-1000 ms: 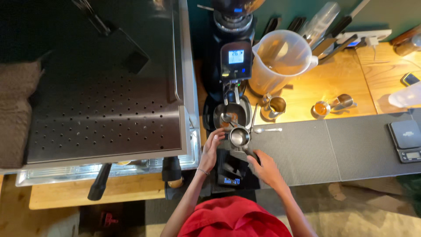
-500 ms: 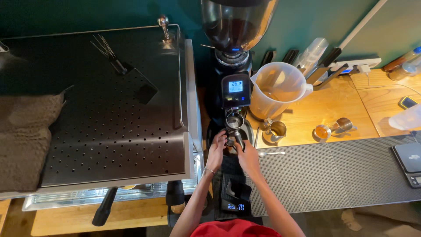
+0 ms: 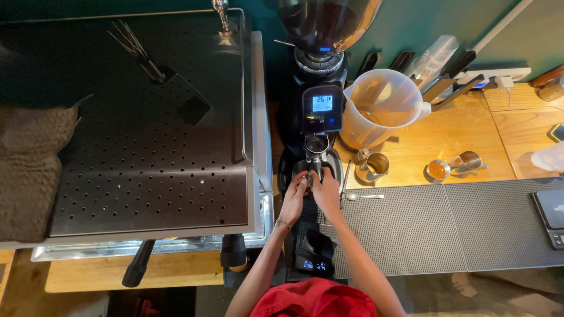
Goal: The person prepares an espresso shot by tamping coffee grounds in a portafilter, weighing the dose, and cleaning the equipment. They use a tamper to compress the grounds, a scale to measure the coffee, and a brush to clean the portafilter and drip tray. The person also uses a spoon to level the coffee grounds and a cloth to wipe the portafilter handle.
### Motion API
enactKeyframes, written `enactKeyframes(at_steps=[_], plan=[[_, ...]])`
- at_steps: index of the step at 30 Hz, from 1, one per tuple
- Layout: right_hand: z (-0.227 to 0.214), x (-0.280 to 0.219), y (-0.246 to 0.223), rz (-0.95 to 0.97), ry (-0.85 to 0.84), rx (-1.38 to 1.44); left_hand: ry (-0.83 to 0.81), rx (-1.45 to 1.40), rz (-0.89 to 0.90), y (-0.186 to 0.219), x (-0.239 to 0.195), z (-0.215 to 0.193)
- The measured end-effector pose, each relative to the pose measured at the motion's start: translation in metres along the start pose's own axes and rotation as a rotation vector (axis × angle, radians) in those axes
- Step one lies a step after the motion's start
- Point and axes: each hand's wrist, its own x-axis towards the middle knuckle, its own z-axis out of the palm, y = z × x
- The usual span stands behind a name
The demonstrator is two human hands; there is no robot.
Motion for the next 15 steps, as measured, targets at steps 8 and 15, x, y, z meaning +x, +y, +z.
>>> enactKeyframes(at_steps=[8, 15], plan=[[0.004, 0.0, 0.008, -0.022, 0.008, -0.034, 0.005, -0.005, -0.017, -0.014, -0.007, -0.003], [0.005, -0.003, 0.013, 0.018, -0.021, 0.203, 0.005, 0.026, -0.01, -0.014, -0.035, -0.01]])
